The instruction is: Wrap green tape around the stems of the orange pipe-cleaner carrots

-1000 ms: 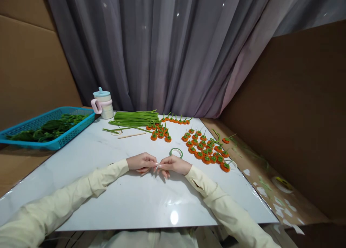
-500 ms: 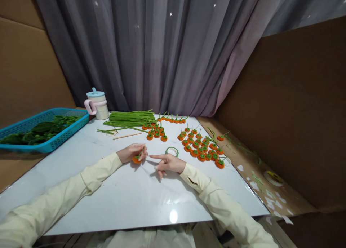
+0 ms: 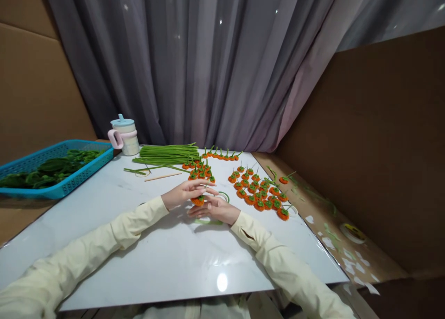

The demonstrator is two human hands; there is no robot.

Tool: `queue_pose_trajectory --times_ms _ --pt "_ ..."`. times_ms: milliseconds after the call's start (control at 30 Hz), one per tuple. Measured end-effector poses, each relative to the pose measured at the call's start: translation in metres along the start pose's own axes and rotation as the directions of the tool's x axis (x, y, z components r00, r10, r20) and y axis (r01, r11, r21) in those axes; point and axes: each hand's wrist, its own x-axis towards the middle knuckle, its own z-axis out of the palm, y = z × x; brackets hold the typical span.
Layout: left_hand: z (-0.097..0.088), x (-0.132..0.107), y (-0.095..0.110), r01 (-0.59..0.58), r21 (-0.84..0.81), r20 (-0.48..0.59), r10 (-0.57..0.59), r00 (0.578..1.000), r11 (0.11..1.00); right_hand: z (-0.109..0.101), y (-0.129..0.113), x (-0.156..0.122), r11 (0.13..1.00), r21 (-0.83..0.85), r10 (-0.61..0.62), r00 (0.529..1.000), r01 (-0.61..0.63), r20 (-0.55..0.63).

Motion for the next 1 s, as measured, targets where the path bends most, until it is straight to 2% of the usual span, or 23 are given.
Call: queue_pose_trajectory --times_ms 100,267,600,667,833,1000 --pt "0.006 0.004 0.0 -0.029 0.17 -0.009 0.031 0.999 0.985 0.002 -0.003 0.0 1.0 -0.003 -0.016 1.0 0.016 -0.022" --pt "0.006 0.001 0.002 -0.091 0.434 -0.043 0.121 0.992 0.896 0.002 -0.006 0.001 1.0 0.011 -0.025 0.991 0.027 -0.132" --pt "-0.001 -0.003 0.022 -0.144 0.548 -0.008 0.178 0.984 0.824 0.002 -0.013 -0.005 0.986 0.168 0.024 0.991 -0.001 -0.132" --pt "-0.004 -0.003 0.025 -0.176 0.644 0.016 0.218 0.976 0.744 0.0 -0.012 -0.005 0.984 0.18 0.027 0.987 0.002 -0.16" --pt "-0.01 -0.005 0.032 -0.283 0.862 0.196 0.238 0.951 0.422 -0.003 -0.009 -0.004 0.987 0.161 0.024 0.977 0.01 -0.213" --pt "-0.01 -0.009 0.041 -0.3 0.903 0.227 0.252 0.941 0.307 -0.003 -0.011 -0.003 0.988 0.157 0.035 0.968 0.005 -0.247"
